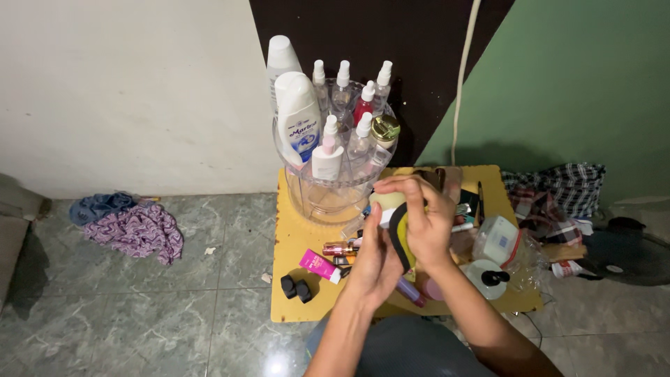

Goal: The person packs various cosmetic items, including a pink sponge, tubes, and bottles, into a yellow zippered pouch. They handle the items one by one, placing them into the pouch and occasionally adjusting the contents before zipping it closed.

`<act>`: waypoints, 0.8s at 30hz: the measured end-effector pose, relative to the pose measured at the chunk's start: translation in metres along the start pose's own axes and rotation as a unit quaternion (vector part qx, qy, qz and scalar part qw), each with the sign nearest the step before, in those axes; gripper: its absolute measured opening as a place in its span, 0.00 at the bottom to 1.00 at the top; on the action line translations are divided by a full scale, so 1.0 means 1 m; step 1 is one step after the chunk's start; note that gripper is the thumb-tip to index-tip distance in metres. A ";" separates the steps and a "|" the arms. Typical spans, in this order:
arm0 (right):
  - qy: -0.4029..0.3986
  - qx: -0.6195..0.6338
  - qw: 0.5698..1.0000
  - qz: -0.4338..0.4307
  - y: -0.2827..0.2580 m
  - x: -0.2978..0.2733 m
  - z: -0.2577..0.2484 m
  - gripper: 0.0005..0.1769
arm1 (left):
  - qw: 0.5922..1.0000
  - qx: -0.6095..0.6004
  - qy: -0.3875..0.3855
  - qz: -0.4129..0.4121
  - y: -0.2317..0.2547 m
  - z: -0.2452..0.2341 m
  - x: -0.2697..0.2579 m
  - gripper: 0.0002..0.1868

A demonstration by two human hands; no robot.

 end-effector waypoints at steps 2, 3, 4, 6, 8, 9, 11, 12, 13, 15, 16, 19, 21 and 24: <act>0.030 0.033 0.990 0.135 0.017 0.006 -0.005 0.31 | 0.995 0.078 0.013 0.058 0.007 -0.002 0.001 0.33; 0.045 0.050 0.977 0.202 0.027 0.010 -0.010 0.33 | 0.989 0.116 0.020 0.086 0.010 -0.001 0.002 0.32; 0.074 0.078 0.968 0.227 0.034 0.016 -0.019 0.34 | 0.977 0.198 0.029 0.078 0.012 -0.002 -0.001 0.31; 0.133 0.133 0.943 0.276 0.046 0.028 -0.037 0.37 | 0.931 0.357 0.047 0.058 0.023 -0.006 -0.013 0.32; 0.129 0.295 0.916 0.238 0.045 0.036 -0.044 0.37 | 0.908 0.410 0.000 0.087 0.029 -0.007 -0.015 0.31; 0.096 0.294 0.934 0.177 0.038 0.038 -0.042 0.37 | 0.894 0.435 -0.023 0.101 0.029 -0.009 -0.014 0.31; 0.003 0.210 0.978 0.009 0.014 0.039 -0.027 0.38 | 0.897 0.429 0.058 0.090 0.021 -0.024 -0.004 0.32; -0.061 0.120 0.986 -0.095 0.000 0.036 -0.013 0.40 | 0.896 0.425 0.100 0.085 0.017 -0.033 0.003 0.33; -0.081 0.045 0.993 -0.070 -0.008 0.028 -0.004 0.37 | 0.894 0.415 0.104 0.134 0.019 -0.040 0.010 0.34; -0.123 -0.107 0.987 -0.014 -0.022 0.000 0.004 0.43 | 0.886 0.388 0.113 0.228 0.018 -0.050 0.019 0.36; -0.106 -0.104 0.989 -0.013 -0.023 -0.004 0.004 0.37 | 0.872 0.402 0.140 0.242 0.015 -0.053 0.020 0.36; -0.067 -0.116 0.990 -0.033 -0.010 -0.015 0.004 0.23 | 0.873 0.361 0.217 0.247 0.010 -0.048 0.017 0.35; -0.053 -0.155 0.983 -0.081 0.005 -0.023 0.000 0.16 | 0.921 0.217 0.253 0.203 0.006 -0.039 0.016 0.32; -0.067 -0.149 0.984 -0.066 0.035 -0.020 -0.022 0.06 | 0.946 0.146 0.173 0.233 0.023 -0.025 0.016 0.26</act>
Point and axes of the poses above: each hand's wrist, its own x-axis towards the middle knuckle, its own z-axis out of the palm, y = z × x, the point moved 3 cm from there along x, towards the middle knuckle, and after that the axes turned 5 degrees about y, right-handed, at the moved point
